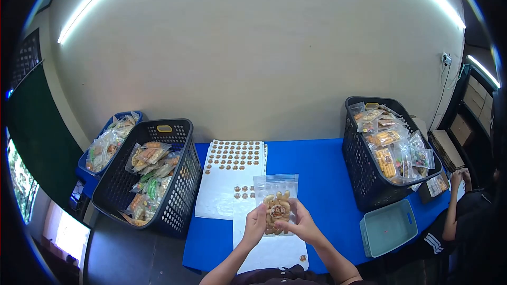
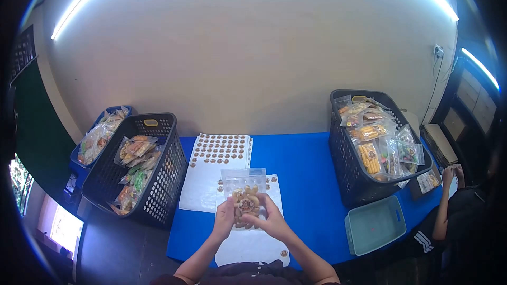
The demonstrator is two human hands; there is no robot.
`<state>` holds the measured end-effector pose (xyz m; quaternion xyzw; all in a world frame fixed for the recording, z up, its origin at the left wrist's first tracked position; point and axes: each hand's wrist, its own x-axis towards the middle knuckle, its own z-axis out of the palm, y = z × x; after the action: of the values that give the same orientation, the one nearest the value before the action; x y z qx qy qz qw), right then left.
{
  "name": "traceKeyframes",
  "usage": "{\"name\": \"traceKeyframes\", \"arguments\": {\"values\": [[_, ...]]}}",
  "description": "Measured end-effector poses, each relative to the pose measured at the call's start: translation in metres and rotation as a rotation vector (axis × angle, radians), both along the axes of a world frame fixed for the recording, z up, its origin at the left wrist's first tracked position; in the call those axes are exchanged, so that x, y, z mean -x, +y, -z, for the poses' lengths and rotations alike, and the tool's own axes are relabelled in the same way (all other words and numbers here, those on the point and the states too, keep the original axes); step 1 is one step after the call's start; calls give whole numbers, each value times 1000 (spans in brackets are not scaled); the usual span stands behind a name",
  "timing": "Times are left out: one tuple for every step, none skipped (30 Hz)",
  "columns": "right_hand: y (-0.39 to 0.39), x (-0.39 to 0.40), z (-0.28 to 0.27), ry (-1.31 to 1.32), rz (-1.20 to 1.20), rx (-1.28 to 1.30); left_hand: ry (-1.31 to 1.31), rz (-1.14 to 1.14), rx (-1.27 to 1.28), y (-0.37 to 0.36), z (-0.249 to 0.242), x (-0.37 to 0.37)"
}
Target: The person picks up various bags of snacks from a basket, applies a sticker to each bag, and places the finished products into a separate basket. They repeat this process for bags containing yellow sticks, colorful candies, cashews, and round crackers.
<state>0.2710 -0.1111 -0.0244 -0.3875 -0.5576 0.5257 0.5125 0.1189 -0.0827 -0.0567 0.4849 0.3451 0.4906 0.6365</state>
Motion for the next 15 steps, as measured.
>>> {"name": "traceKeyframes", "arguments": {"values": [[2,1,1,34,22,15,-7,-17,-15,-4,-6,-8],[3,2,2,69,45,30,-14,-33,-31,-7,-13,-14],[3,3,3,80,43,44,-1,-28,-41,-11,-19,-16],[3,5,4,91,41,58,-9,-31,-19,-10,-18,-16],[3,5,5,101,37,72,-16,-34,2,-8,-15,-15],[5,5,8,118,27,72,-24,-37,24,-7,-11,-14],[7,5,13,136,17,72,-7,-39,17,-4,-6,-12],[8,6,16,155,8,72,4,-33,31,-2,-2,-9],[8,6,18,181,11,86,16,-28,44,1,1,-6],[8,6,19,206,14,98,27,-21,56,5,5,-3],[8,7,20,230,17,109,42,4,55,8,9,1],[8,9,21,241,52,101,56,30,54,12,14,5],[9,13,23,250,86,94,53,40,48,11,10,3],[9,15,24,258,121,87,49,50,42,10,3,1],[10,15,25,251,147,76,29,43,28,5,-4,-7]]}}
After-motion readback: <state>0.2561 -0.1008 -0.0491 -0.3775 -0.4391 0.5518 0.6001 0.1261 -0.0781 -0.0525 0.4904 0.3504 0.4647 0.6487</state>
